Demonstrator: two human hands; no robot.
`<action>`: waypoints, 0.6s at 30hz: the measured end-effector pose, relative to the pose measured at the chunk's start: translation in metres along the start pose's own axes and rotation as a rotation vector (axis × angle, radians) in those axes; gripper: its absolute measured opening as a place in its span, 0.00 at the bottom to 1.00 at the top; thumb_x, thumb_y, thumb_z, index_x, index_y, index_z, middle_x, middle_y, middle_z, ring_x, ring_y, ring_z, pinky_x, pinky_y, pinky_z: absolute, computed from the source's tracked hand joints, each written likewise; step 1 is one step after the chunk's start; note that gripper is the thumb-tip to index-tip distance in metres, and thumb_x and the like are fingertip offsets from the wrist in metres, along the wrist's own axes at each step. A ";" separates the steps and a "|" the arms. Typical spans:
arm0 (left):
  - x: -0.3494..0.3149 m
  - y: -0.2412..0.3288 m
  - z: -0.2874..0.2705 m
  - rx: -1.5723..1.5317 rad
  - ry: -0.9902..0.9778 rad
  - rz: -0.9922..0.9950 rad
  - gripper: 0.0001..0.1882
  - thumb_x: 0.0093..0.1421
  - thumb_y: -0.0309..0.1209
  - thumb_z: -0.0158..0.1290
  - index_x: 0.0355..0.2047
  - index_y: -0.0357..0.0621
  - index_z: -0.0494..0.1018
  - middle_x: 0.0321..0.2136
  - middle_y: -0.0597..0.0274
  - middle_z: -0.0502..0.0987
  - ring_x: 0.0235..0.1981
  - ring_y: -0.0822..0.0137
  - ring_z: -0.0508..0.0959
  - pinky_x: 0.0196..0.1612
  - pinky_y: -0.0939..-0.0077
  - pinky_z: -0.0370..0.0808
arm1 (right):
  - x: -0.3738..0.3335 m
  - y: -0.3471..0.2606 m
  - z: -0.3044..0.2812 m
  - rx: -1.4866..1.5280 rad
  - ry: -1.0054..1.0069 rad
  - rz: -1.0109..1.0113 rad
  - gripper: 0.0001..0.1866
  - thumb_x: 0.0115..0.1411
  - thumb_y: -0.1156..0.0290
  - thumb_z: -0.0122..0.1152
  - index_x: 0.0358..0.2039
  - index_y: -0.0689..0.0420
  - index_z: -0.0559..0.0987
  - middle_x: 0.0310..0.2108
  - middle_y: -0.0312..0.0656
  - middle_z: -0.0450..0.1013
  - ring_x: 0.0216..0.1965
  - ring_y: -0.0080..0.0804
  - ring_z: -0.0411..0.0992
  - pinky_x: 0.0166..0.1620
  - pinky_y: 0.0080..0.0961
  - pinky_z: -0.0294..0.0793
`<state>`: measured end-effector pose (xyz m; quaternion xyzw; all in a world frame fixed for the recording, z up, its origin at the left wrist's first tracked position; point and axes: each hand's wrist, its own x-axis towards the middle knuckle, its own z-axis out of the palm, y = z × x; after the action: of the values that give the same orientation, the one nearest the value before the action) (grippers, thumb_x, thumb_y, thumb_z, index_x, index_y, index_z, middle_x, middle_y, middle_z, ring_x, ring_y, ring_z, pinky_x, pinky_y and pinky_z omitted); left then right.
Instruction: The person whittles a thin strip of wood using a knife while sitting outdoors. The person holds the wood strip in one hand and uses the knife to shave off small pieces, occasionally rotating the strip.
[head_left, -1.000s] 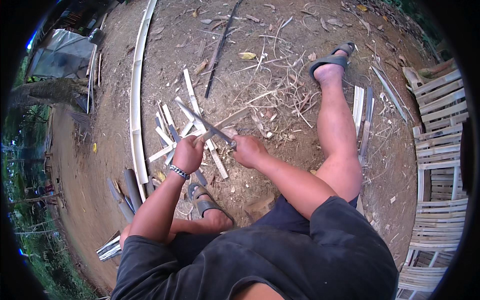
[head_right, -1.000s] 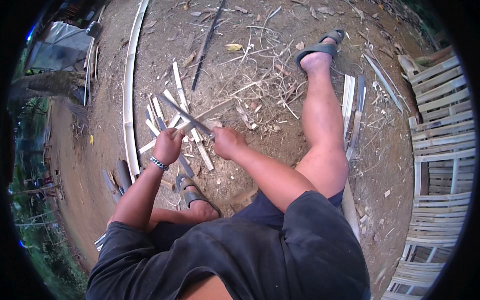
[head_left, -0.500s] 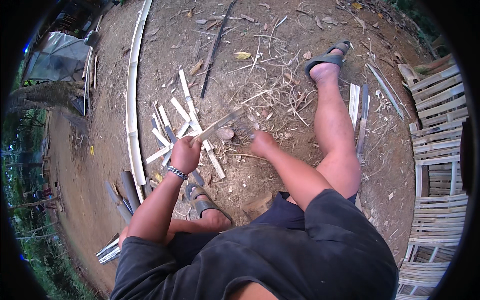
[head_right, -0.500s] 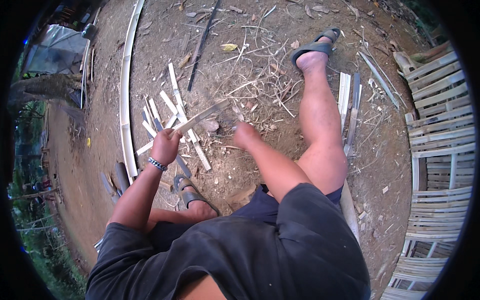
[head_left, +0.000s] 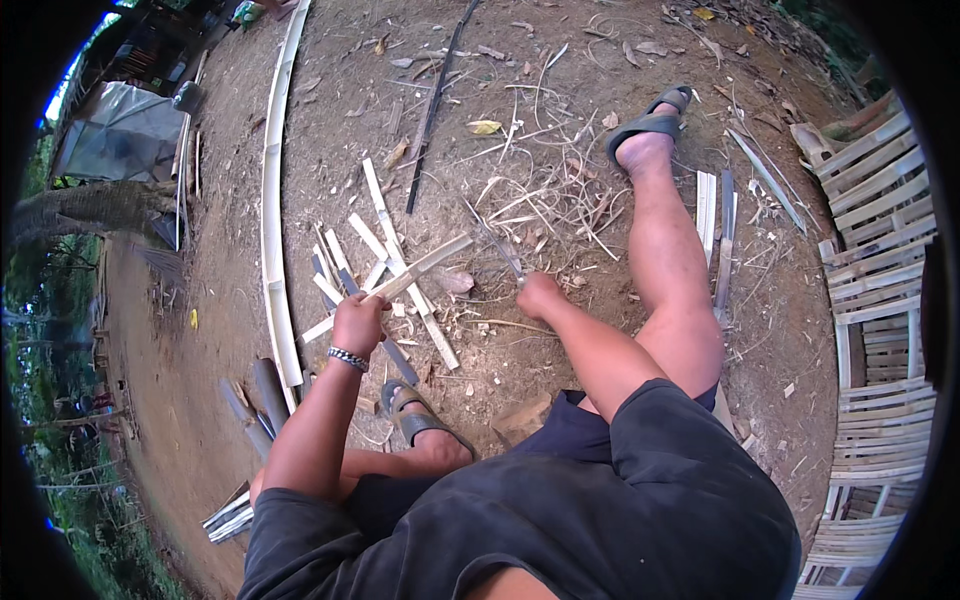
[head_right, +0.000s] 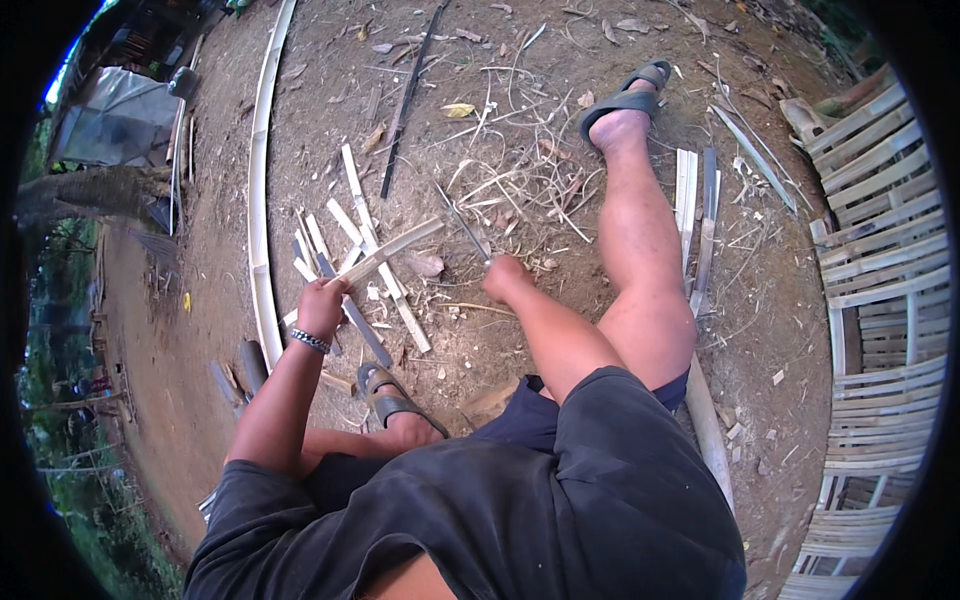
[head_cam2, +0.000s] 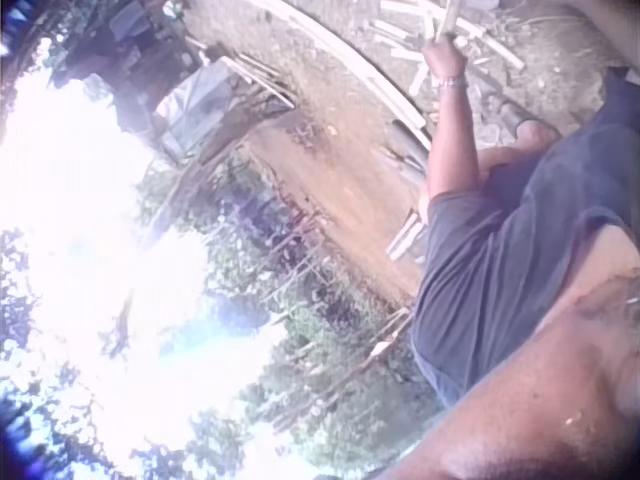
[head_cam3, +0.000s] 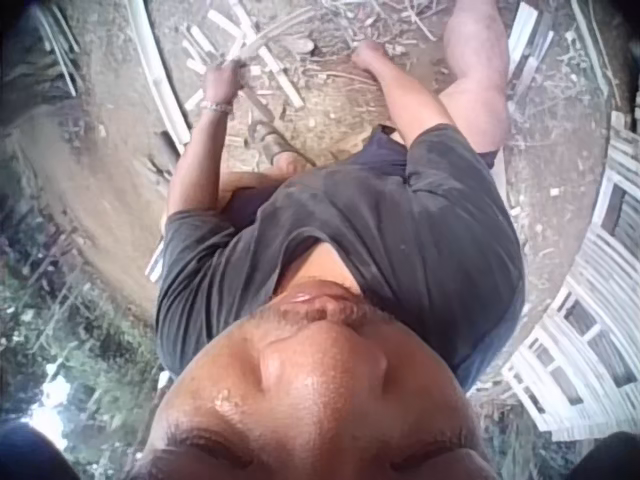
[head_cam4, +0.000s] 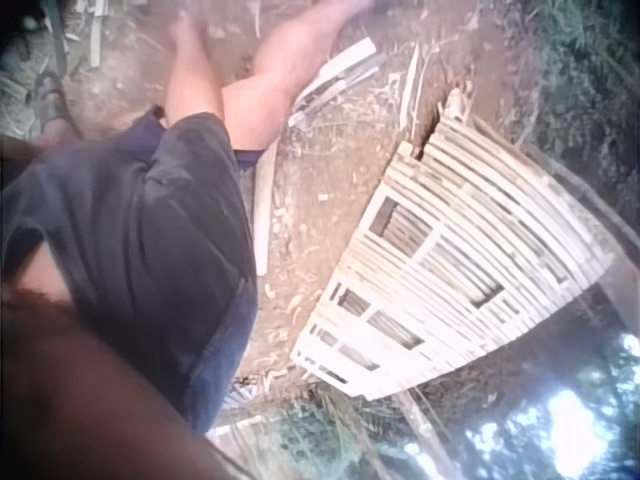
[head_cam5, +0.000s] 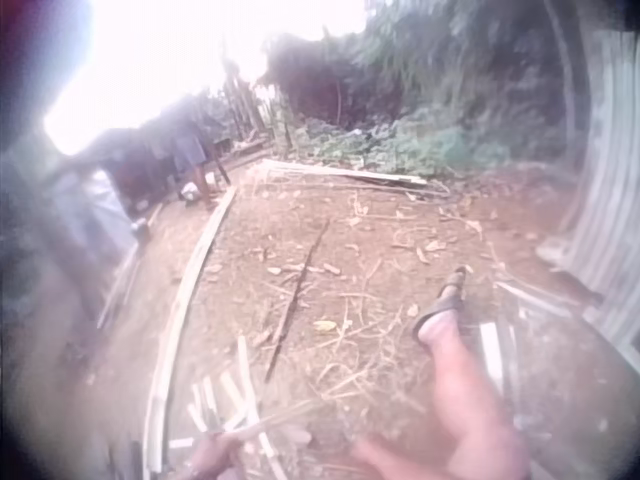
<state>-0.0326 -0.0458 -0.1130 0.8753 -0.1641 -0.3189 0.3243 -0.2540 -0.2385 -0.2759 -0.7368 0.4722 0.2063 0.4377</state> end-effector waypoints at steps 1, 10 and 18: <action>-0.001 -0.003 -0.001 -0.024 0.009 -0.039 0.14 0.61 0.35 0.53 0.31 0.33 0.78 0.18 0.60 0.76 0.14 0.69 0.73 0.18 0.73 0.71 | -0.007 -0.012 0.001 0.014 0.003 -0.004 0.14 0.59 0.69 0.59 0.44 0.59 0.82 0.46 0.52 0.78 0.48 0.46 0.77 0.51 0.36 0.76; -0.007 -0.017 -0.004 -0.081 -0.014 -0.113 0.15 0.61 0.37 0.53 0.30 0.35 0.79 0.16 0.61 0.73 0.13 0.69 0.73 0.18 0.73 0.72 | -0.034 -0.044 0.008 -0.019 -0.119 -0.161 0.15 0.60 0.71 0.57 0.48 0.59 0.80 0.43 0.52 0.78 0.44 0.44 0.78 0.47 0.38 0.77; -0.014 -0.011 -0.003 -0.177 -0.035 -0.173 0.13 0.63 0.34 0.51 0.29 0.35 0.76 0.14 0.69 0.64 0.11 0.74 0.64 0.16 0.76 0.64 | -0.063 -0.060 0.002 -0.041 -0.071 -0.218 0.16 0.59 0.69 0.57 0.47 0.56 0.81 0.47 0.54 0.77 0.47 0.46 0.77 0.52 0.39 0.76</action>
<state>-0.0404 -0.0296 -0.1119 0.8483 -0.0650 -0.3743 0.3688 -0.2305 -0.1940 -0.2048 -0.7848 0.3692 0.1929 0.4589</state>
